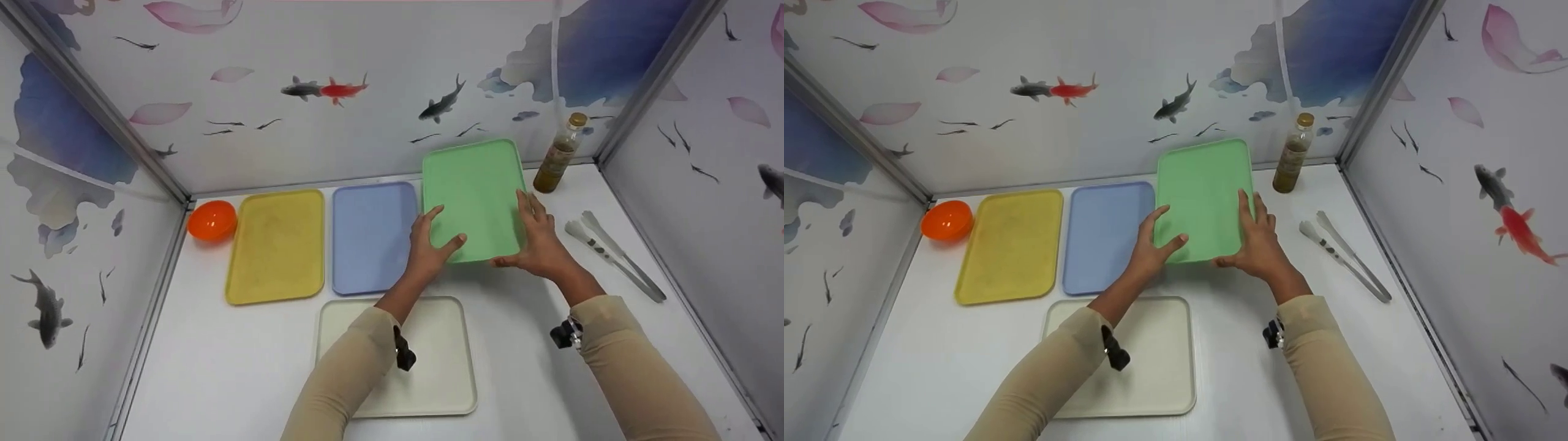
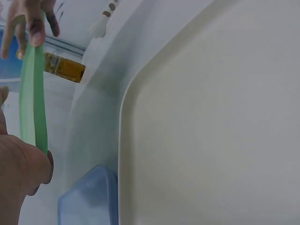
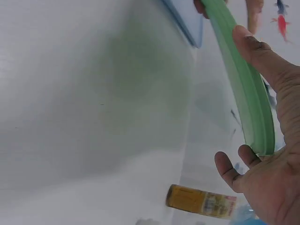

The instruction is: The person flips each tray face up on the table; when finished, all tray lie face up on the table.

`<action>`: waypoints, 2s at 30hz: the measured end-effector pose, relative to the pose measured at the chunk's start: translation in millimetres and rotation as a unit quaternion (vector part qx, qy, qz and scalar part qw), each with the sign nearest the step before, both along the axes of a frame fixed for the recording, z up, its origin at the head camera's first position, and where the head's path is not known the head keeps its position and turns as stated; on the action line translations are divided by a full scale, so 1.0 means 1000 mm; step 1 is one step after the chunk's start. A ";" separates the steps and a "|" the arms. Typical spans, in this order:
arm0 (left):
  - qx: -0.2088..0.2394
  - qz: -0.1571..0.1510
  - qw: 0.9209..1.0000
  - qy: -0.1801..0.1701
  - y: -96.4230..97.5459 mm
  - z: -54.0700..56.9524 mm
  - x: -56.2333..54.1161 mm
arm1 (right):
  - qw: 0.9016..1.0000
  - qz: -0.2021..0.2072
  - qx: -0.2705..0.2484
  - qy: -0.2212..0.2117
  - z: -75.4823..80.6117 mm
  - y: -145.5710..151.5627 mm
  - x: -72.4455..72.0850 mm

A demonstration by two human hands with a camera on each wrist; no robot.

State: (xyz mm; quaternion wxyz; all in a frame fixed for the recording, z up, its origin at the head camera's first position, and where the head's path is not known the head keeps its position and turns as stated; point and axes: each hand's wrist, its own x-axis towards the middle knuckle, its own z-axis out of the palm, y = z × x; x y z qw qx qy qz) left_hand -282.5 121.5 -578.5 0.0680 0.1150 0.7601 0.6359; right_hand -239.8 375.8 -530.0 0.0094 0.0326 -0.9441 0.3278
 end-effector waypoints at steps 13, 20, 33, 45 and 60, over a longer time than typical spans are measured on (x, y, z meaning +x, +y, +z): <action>-0.087 -0.007 0.996 -0.008 0.000 0.003 0.006 | 0.998 0.021 -0.039 -0.042 -0.046 0.026 -0.004; -0.121 0.002 0.992 -0.044 -0.002 -0.005 0.007 | 0.997 0.032 -0.029 -0.057 -0.054 0.029 -0.005; -0.143 0.003 0.986 -0.080 0.006 -0.028 -0.002 | 0.993 0.024 0.017 -0.115 -0.057 0.021 -0.007; -0.162 -0.034 0.983 -0.080 -0.004 -0.009 0.010 | 0.991 0.035 0.034 -0.123 -0.067 0.018 -0.005; -0.272 -0.042 0.961 0.039 -0.083 0.002 -0.008 | 0.989 0.022 0.111 -0.096 -0.063 0.031 0.011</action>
